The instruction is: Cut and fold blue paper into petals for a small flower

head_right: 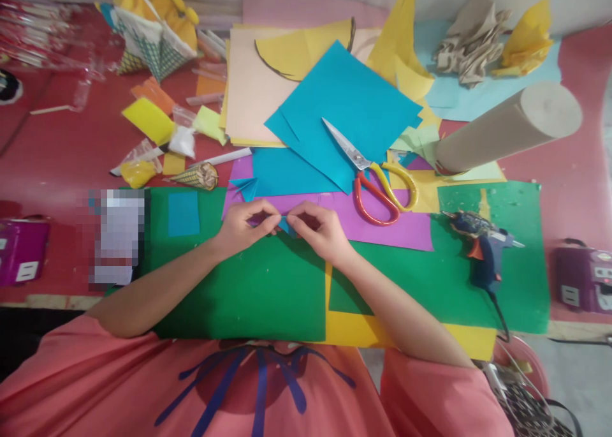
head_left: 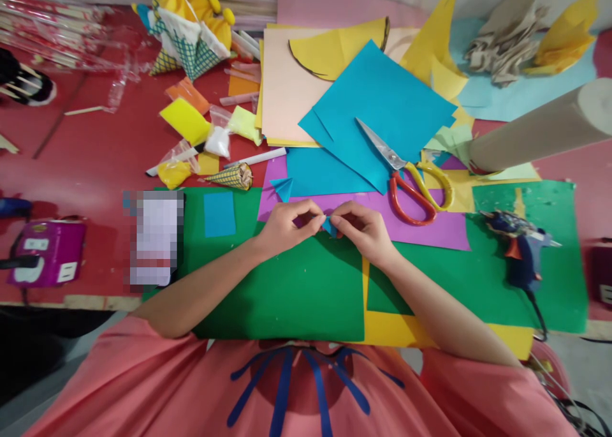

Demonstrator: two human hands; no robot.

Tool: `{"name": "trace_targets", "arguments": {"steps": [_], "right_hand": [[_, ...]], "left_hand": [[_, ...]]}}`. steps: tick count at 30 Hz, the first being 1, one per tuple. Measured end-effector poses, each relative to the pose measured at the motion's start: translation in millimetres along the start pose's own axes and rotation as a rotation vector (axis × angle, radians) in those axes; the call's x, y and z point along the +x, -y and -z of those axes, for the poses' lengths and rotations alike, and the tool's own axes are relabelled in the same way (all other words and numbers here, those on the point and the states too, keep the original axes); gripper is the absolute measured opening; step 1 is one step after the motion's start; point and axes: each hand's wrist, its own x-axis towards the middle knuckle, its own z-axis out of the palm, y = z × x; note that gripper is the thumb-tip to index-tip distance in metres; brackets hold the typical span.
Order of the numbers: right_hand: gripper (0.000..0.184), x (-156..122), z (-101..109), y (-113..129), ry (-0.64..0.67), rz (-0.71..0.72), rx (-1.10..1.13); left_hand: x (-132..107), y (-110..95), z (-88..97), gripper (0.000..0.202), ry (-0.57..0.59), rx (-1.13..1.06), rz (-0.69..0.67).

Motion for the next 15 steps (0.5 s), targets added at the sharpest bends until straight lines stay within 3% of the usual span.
{"name": "trace_targets", "arguments": {"steps": [9,15], "right_hand": [[0.014,-0.2,0.0,-1.2,0.052,-0.042,-0.053],[0.016,-1.7,-0.2,-0.8,0.017,-0.06,0.016]], "left_hand": [[0.8,-0.4,0.3,0.02,0.089,-0.008,0.016],[0.5,0.6,-0.1,0.018,0.032,-0.072,0.036]]}}
